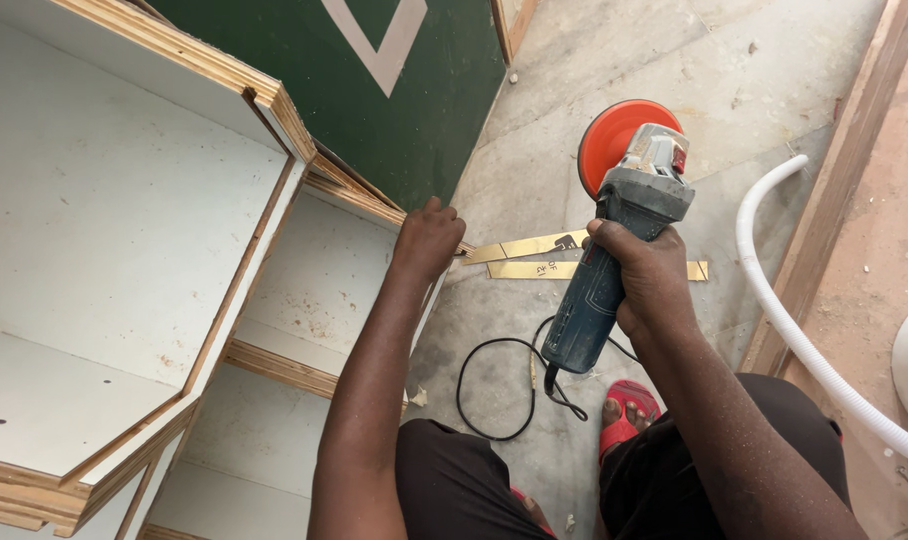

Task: The person uses an electric sander to smooth the edges and surfaces of a wooden cabinet. They move the sander along the frame and shelves, then briefly touch the wood with their hand to check the surface.

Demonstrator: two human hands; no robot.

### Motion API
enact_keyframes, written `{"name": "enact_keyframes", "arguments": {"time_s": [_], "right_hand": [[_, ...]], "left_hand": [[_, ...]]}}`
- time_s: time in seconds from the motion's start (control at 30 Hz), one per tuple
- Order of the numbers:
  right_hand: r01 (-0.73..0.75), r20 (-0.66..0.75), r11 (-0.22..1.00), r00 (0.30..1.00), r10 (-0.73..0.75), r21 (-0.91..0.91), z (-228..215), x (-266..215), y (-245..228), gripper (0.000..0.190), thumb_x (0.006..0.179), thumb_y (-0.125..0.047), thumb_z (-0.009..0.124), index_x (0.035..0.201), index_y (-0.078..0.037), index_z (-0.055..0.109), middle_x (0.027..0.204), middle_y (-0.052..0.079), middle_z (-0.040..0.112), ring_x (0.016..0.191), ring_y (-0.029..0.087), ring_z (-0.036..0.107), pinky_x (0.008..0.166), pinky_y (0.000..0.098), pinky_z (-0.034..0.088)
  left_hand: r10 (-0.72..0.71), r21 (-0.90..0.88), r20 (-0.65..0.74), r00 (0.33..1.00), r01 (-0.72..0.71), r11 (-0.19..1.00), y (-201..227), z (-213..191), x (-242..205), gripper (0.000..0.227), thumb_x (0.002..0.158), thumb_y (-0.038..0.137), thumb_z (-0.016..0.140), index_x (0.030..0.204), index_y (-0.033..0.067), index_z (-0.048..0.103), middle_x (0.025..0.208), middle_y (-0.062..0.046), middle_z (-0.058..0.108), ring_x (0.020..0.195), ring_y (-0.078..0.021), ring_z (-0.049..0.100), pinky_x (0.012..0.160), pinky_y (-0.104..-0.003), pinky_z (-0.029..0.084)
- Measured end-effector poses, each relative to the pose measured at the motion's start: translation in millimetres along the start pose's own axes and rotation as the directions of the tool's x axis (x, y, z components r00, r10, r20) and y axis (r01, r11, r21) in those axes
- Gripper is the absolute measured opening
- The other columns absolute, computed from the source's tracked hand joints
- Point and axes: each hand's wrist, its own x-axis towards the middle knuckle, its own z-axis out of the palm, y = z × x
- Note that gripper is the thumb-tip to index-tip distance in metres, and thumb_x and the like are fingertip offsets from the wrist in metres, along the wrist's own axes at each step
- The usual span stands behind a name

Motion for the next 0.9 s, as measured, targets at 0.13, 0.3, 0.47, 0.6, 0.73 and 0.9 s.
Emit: {"name": "enact_keyframes", "arguments": {"time_s": [0.13,0.3,0.47,0.6,0.73,0.9], "right_hand": [[-0.008,-0.005,1.0,1.0,0.008,0.015,0,1,0,0.043,0.079,-0.006,0.075,0.116,0.003,0.056,0.092,0.011,0.064,0.078,0.017,0.067,0.066,0.035,0.059],[-0.023,-0.017,1.0,1.0,0.023,0.015,0,3,2,0.042,0.079,-0.007,0.075,0.115,0.003,0.056,0.091,0.011,0.063,0.077,0.017,0.067,0.065,0.0351,0.059],[-0.014,0.007,1.0,1.0,0.014,0.022,1,3,5,0.041,0.08,-0.007,0.075,0.115,0.005,0.057,0.09,0.012,0.064,0.073,0.018,0.066,0.062,0.0347,0.058],[-0.031,0.001,1.0,1.0,0.031,0.007,3,1,3,0.042,0.08,-0.007,0.075,0.116,0.004,0.057,0.09,0.012,0.065,0.074,0.017,0.068,0.062,0.0347,0.06],[-0.035,0.007,0.999,0.999,0.035,0.007,4,1,2,0.044,0.079,-0.007,0.074,0.117,0.004,0.056,0.089,0.013,0.065,0.072,0.018,0.067,0.06,0.0357,0.059],[-0.036,0.003,0.999,0.999,0.036,0.014,3,2,2,0.043,0.08,-0.007,0.074,0.118,0.004,0.056,0.09,0.012,0.065,0.073,0.017,0.068,0.06,0.0354,0.059]], "left_hand": [[0.004,-0.061,-0.03,1.0,-0.006,0.998,3,-6,-14,0.011,0.084,0.003,0.065,0.087,0.0105,0.073,0.1,-0.003,0.07,0.108,-0.0243,0.061,0.091,-0.041,0.052],[0.031,0.029,-0.404,0.914,-0.021,0.999,5,5,-10,0.022,0.076,0.005,0.063,0.094,0.0089,0.075,0.099,-0.007,0.07,0.106,-0.0249,0.062,0.106,-0.05,0.04],[-0.09,-0.041,-0.026,0.996,0.088,0.995,-11,7,-3,0.017,0.085,0.0,0.061,0.085,0.0119,0.073,0.094,-0.007,0.07,0.104,-0.0263,0.064,0.118,-0.052,0.034],[-0.192,-0.238,-0.002,0.981,0.186,0.953,-15,-2,-3,0.02,0.083,-0.004,0.063,0.084,0.0131,0.073,0.093,-0.006,0.069,0.099,-0.0254,0.064,0.113,-0.046,0.042],[-0.184,-0.236,-0.038,0.982,0.17,0.957,-16,-9,-7,0.016,0.087,-0.001,0.065,0.087,0.0128,0.073,0.096,-0.005,0.069,0.1,-0.0256,0.063,0.096,-0.04,0.051],[-0.377,-0.469,0.047,0.925,0.353,0.809,-27,-19,-11,0.007,0.101,0.011,0.063,0.097,0.012,0.07,0.102,-0.004,0.067,0.098,-0.0211,0.064,0.085,-0.039,0.054]]}}
